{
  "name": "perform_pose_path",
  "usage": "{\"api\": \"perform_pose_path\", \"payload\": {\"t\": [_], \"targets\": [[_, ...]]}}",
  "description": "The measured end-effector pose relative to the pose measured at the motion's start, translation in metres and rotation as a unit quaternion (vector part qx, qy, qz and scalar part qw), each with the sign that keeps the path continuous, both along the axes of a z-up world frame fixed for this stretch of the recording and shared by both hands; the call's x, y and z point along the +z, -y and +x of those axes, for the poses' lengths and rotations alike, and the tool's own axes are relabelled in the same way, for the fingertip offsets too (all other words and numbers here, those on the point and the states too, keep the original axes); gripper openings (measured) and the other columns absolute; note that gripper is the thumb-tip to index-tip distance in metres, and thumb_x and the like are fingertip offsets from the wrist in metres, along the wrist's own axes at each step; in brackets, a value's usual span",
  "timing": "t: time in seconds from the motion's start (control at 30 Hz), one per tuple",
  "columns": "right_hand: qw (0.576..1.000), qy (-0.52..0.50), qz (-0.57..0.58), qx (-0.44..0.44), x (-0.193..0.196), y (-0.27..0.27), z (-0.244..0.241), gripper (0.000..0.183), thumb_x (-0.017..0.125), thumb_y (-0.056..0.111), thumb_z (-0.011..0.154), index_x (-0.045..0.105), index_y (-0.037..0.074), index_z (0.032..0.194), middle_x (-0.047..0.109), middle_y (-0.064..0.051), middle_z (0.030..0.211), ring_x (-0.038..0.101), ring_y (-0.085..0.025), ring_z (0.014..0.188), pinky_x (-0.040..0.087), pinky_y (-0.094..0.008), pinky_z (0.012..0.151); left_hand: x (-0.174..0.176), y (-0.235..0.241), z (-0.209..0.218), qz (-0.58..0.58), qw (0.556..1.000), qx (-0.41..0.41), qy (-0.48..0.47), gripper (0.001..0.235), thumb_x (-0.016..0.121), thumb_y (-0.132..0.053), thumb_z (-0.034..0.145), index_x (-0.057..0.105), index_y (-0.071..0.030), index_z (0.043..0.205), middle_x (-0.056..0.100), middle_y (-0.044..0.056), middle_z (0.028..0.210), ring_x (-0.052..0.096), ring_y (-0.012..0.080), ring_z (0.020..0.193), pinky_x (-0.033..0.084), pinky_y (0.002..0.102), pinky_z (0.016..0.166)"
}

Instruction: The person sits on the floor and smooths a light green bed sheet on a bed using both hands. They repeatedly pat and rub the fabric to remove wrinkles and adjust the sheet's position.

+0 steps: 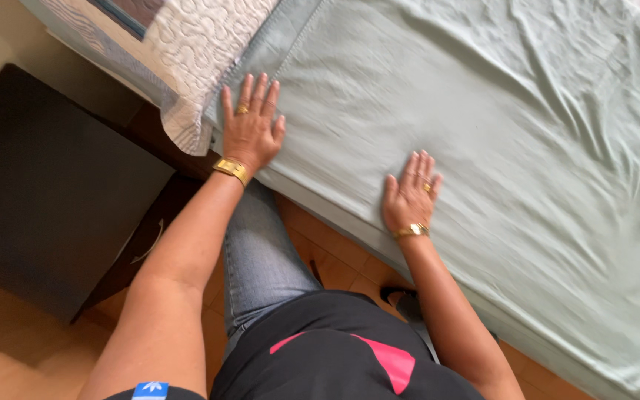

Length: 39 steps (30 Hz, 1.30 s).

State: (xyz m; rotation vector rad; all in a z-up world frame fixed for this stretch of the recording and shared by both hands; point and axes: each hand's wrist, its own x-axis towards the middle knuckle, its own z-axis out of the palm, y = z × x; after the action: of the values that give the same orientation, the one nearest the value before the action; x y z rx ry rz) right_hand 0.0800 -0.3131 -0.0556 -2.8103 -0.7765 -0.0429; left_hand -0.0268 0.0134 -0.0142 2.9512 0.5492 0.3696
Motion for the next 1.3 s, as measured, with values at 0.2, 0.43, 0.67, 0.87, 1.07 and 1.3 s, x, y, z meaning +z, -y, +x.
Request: {"api": "perform_pose_path", "payload": {"t": [0.2,0.43,0.67,0.87,1.07,1.3], "targets": [[0.990,0.016,0.008,0.140,0.016,-0.082,-0.026,0.072,0.048,0.040,0.107,0.023,0.004,0.163,0.020,-0.016,0.171,0.015,-0.033,0.160,0.009,-0.055,0.129,0.014,0.000,-0.002,-0.056,0.998,-0.013,-0.011,0.066,0.035,-0.036,0.105,0.029,-0.009,0.165,0.022,0.013,0.171,0.014,0.0346,0.157,0.001,0.068,0.120],[0.966,0.020,-0.016,0.257,0.029,-0.080,-0.051,0.068,0.042,0.047,0.111,0.024,0.009,0.164,0.023,-0.008,0.172,0.020,-0.024,0.161,0.013,-0.048,0.132,0.021,0.002,-0.003,-0.077,0.996,-0.044,0.031,0.066,0.044,-0.027,0.103,0.038,0.000,0.163,0.028,0.023,0.168,0.018,0.0441,0.153,0.002,0.074,0.114],[0.997,-0.026,-0.068,0.039,0.010,0.109,-0.023,0.077,0.027,0.058,0.109,0.008,0.011,0.167,0.007,-0.007,0.175,0.003,-0.020,0.162,-0.005,-0.046,0.130,0.024,0.005,-0.004,-0.125,0.991,-0.012,-0.056,0.069,0.027,-0.032,0.104,0.025,-0.002,0.166,0.016,0.018,0.173,0.007,0.0377,0.157,-0.007,0.067,0.119],[0.983,0.110,-0.057,-0.133,0.010,0.289,-0.031,0.066,0.042,0.042,0.112,0.031,0.001,0.163,0.028,-0.018,0.169,0.023,-0.032,0.158,0.014,-0.057,0.126,0.023,0.029,0.005,-0.095,0.995,-0.005,-0.002,0.068,0.039,-0.017,0.107,0.035,0.016,0.166,0.019,0.033,0.170,0.004,0.0489,0.152,-0.013,0.078,0.106],[0.939,-0.008,-0.040,-0.341,0.031,0.379,-0.039,0.068,0.025,0.044,0.111,0.013,0.007,0.166,0.010,-0.012,0.174,0.007,-0.028,0.161,0.000,-0.054,0.127,0.028,0.125,0.047,-0.109,0.988,0.008,-0.112,0.072,0.037,-0.031,0.112,0.012,-0.004,0.174,-0.009,0.004,0.171,-0.013,0.0257,0.155,-0.011,0.067,0.124],[0.904,-0.008,-0.007,-0.427,0.028,0.340,-0.028,0.068,0.027,0.044,0.111,0.013,0.006,0.166,0.009,-0.013,0.173,0.004,-0.028,0.160,0.000,-0.053,0.127,-0.006,0.288,0.080,-0.081,0.958,-0.269,-0.048,0.073,0.039,-0.045,0.105,0.022,-0.007,0.166,0.009,0.013,0.172,0.003,0.0333,0.158,-0.002,0.069,0.122]]}}
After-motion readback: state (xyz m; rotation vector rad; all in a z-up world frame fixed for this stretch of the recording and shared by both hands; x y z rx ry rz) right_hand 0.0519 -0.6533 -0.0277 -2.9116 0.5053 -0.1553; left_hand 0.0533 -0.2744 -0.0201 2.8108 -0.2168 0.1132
